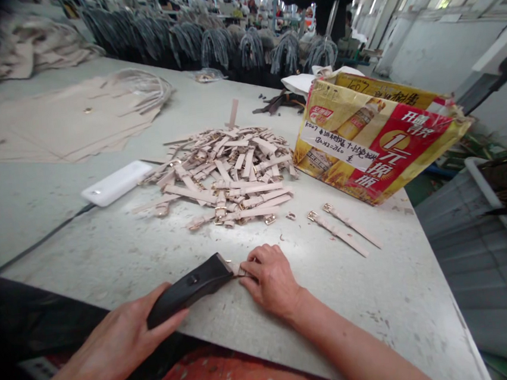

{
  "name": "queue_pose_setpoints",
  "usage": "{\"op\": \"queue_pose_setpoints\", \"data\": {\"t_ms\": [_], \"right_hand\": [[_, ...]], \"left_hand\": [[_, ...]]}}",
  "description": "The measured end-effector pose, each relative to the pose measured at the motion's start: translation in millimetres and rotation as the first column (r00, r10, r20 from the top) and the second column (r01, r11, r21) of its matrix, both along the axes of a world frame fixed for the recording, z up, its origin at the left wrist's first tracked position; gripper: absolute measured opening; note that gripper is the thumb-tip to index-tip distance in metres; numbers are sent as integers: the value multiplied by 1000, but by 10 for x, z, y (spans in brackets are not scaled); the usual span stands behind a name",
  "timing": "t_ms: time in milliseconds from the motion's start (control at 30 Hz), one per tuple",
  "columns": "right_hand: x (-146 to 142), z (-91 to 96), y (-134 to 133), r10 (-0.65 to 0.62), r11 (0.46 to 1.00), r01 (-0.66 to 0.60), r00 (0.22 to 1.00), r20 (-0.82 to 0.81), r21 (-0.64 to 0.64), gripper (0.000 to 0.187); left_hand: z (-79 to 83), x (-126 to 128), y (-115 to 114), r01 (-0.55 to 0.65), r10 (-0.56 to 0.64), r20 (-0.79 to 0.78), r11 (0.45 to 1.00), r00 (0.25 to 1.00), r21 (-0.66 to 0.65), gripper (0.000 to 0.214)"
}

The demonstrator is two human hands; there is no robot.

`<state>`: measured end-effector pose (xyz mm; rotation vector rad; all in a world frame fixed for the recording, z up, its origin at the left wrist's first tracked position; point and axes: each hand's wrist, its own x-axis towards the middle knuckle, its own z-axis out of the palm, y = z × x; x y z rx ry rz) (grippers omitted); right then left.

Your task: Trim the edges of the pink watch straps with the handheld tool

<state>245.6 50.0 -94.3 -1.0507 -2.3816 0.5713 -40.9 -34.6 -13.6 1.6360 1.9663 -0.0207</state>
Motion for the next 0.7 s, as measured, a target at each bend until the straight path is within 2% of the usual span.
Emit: {"op": "queue_pose_setpoints", "data": {"t_ms": [200, 433, 700], "right_hand": [[-71, -51, -12, -16, 997, 12, 999, 50, 77, 15], [-128, -21, 58, -6, 998, 7, 1000, 18, -55, 15], [-140, 56, 79, -25, 987, 29, 999, 25, -157, 16]], "left_hand": [[-19, 15, -8, 21, -20, 12, 999, 1000, -36, 43], [-99, -3, -54, 19, -19, 48, 1000, 999, 1, 38], [24, -37, -54, 41, -39, 72, 999, 997, -35, 40]]}}
